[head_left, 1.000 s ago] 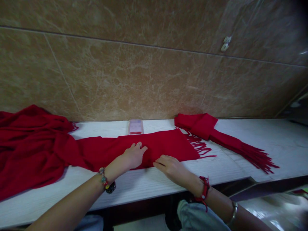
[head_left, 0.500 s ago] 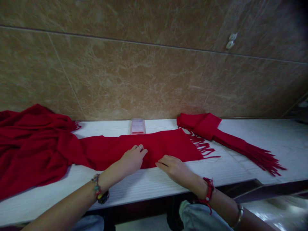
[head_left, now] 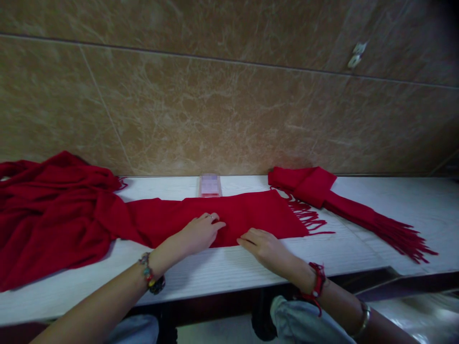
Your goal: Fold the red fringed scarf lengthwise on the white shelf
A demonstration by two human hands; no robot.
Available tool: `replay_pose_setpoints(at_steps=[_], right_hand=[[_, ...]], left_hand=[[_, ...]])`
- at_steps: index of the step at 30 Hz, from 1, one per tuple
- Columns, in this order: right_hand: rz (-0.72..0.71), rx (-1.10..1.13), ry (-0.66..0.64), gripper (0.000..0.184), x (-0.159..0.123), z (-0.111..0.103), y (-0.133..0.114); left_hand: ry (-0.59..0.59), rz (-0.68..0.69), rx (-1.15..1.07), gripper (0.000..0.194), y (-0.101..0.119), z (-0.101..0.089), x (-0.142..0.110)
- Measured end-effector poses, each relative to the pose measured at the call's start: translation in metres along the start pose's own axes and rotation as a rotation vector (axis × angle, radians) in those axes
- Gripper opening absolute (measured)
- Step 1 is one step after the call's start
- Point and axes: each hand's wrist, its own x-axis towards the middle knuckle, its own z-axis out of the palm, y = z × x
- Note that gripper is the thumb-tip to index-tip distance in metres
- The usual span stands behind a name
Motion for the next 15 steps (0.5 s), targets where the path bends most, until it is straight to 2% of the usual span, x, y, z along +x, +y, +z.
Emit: replay_pose_setpoints(at_steps=[6, 9, 11, 15], right_hand=[[-0.003, -0.017, 0.011, 0.016, -0.001, 0.001, 0.0], [-0.003, -0.024, 0.017, 0.015, -0.001, 0.001, 0.0], [0.003, -0.026, 0.014, 0.015, 0.0, 0.0, -0.001], [0.0, -0.023, -0.005, 0.015, 0.001, -0.004, -0.003]], left_hand=[[-0.065, -0.514, 0.087, 0.043, -0.027, -0.002, 0.009], [-0.095, -0.645, 0.118, 0.045, -0.028, -0.004, 0.006], [-0.069, -0.557, 0.126, 0.041, -0.021, -0.004, 0.006], [0.023, -0.112, 0.001, 0.039, -0.006, 0.004, 0.008]])
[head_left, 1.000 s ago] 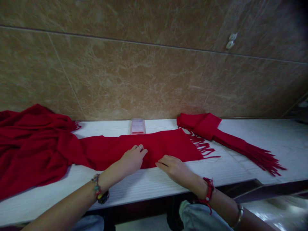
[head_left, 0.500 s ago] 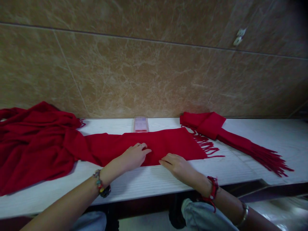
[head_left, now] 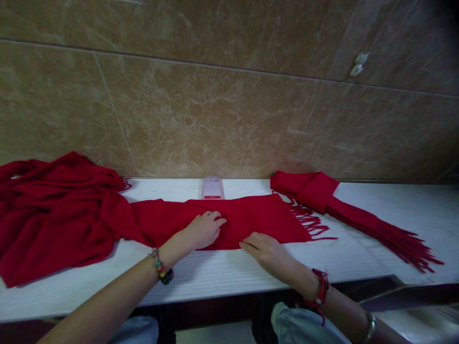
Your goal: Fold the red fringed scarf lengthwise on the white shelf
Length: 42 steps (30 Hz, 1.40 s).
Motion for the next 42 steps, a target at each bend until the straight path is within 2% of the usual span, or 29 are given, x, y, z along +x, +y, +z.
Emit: replay_pose_setpoints(at_steps=[2, 6, 8, 11, 15, 17, 19, 22, 24, 26, 31, 34, 36, 37, 40, 42], right_hand=[[-0.013, 0.007, -0.001, 0.014, -0.002, -0.002, -0.001], [-0.037, 0.05, 0.037, 0.014, -0.007, -0.001, -0.001], [-0.035, 0.066, 0.054, 0.015, -0.009, 0.001, 0.0], [-0.026, 0.081, 0.06, 0.016, -0.009, 0.004, 0.0], [-0.008, 0.092, 0.053, 0.017, -0.009, 0.006, 0.0], [-0.001, 0.091, 0.053, 0.018, -0.01, 0.006, 0.0], [0.003, 0.089, 0.053, 0.018, -0.009, 0.004, 0.0], [0.007, 0.088, 0.053, 0.017, -0.008, 0.002, 0.0], [0.002, 0.091, 0.053, 0.016, -0.007, 0.001, 0.0], [0.0, 0.094, 0.048, 0.015, -0.008, 0.002, 0.0], [0.025, 0.086, 0.023, 0.014, -0.01, 0.005, 0.0], [0.022, 0.085, 0.029, 0.014, -0.01, 0.006, 0.0], [0.02, 0.084, 0.034, 0.014, -0.01, 0.006, 0.0], [0.019, 0.084, 0.035, 0.014, -0.01, 0.006, 0.0], [0.012, 0.083, 0.036, 0.016, -0.009, 0.007, 0.0], [0.011, 0.078, 0.032, 0.016, -0.009, 0.007, 0.0]], left_hand=[[-0.003, 0.052, -0.034, 0.04, 0.004, 0.002, -0.002], [-0.117, 0.04, -0.044, 0.041, 0.007, -0.005, -0.011], [-0.134, 0.003, -0.046, 0.041, 0.006, -0.009, -0.011], [-0.116, -0.16, -0.013, 0.041, -0.003, -0.01, -0.002], [-0.148, -0.47, 0.07, 0.042, -0.02, -0.009, 0.008], [-0.122, -0.538, 0.129, 0.041, -0.02, -0.01, 0.007], [-0.051, -0.433, 0.147, 0.037, -0.011, -0.011, 0.006], [0.027, -0.03, 0.027, 0.034, 0.011, -0.009, 0.009], [0.043, 0.153, -0.042, 0.033, 0.018, -0.006, 0.015], [0.049, 0.127, -0.041, 0.034, 0.016, -0.002, 0.022], [0.007, -0.233, 0.031, 0.039, -0.008, 0.001, 0.03], [-0.058, -0.309, 0.043, 0.039, -0.004, -0.003, 0.023], [-0.048, -0.279, 0.047, 0.038, 0.008, -0.004, 0.017], [-0.025, -0.222, 0.04, 0.037, 0.015, -0.004, 0.014], [0.019, 0.038, -0.024, 0.039, 0.031, 0.002, 0.016], [-0.001, 0.166, -0.077, 0.043, 0.034, 0.008, 0.026]])
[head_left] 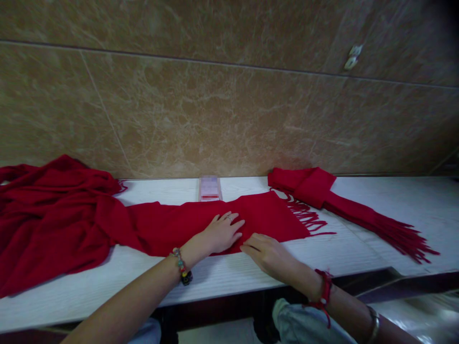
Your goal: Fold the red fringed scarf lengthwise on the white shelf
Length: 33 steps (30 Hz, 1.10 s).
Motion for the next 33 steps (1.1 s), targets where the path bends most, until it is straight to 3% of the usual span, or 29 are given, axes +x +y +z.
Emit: replay_pose_setpoints(at_steps=[2, 5, 9, 12, 15, 18, 21, 25, 33], right_hand=[[0.002, -0.003, -0.007, 0.015, 0.0, 0.0, 0.0], [0.011, -0.002, -0.014, 0.015, 0.001, -0.001, -0.001], [0.023, -0.006, -0.013, 0.015, 0.003, -0.003, -0.001], [0.026, -0.001, -0.004, 0.015, 0.003, -0.003, -0.001], [0.025, 0.009, 0.02, 0.015, 0.003, -0.001, 0.0], [0.027, 0.009, 0.025, 0.015, 0.002, 0.0, 0.0], [0.024, 0.009, 0.015, 0.016, 0.002, 0.0, 0.001], [-0.007, -0.018, -0.001, 0.02, 0.001, -0.004, 0.002], [-0.035, -0.085, -0.019, 0.017, 0.022, -0.01, -0.009]], left_hand=[[-0.028, 0.037, -0.027, 0.045, -0.004, 0.004, 0.013], [-0.048, -0.02, -0.028, 0.047, -0.013, 0.005, 0.031], [0.009, -0.164, -0.006, 0.048, -0.014, 0.006, 0.045], [0.059, -0.178, -0.005, 0.048, -0.01, 0.007, 0.043], [0.079, -0.117, -0.03, 0.05, -0.011, 0.006, 0.025], [0.041, -0.067, -0.05, 0.053, -0.021, 0.009, -0.008], [-0.007, -0.107, -0.042, 0.052, -0.032, 0.014, -0.047], [0.039, -0.116, 0.028, 0.051, -0.038, 0.009, -0.085], [0.049, 0.034, 0.118, 0.033, -0.036, -0.001, -0.095]])
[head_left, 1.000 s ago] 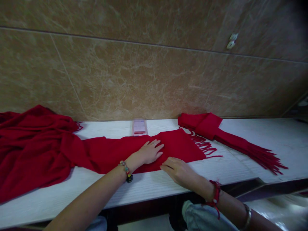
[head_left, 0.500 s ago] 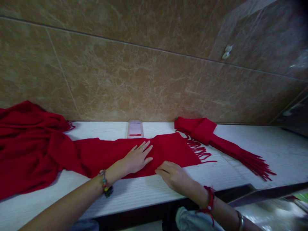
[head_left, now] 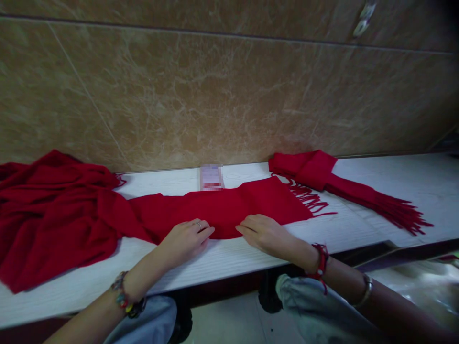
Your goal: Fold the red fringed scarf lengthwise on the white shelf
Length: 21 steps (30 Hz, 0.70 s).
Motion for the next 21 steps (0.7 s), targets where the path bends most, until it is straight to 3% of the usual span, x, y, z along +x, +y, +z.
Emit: replay_pose_setpoints(at_steps=[6, 15, 21], right_hand=[[0.004, -0.054, -0.006, 0.013, 0.018, 0.004, -0.004], [0.108, 0.049, 0.095, 0.015, 0.019, 0.009, -0.002], [0.08, 0.052, 0.135, 0.02, 0.018, 0.008, -0.004]], left_hand=[[0.026, 0.004, 0.005, 0.044, -0.001, 0.0, 0.005], [0.151, 0.008, 0.058, 0.025, 0.006, -0.001, 0.017], [0.177, 0.045, 0.03, 0.026, 0.004, -0.005, 0.015]])
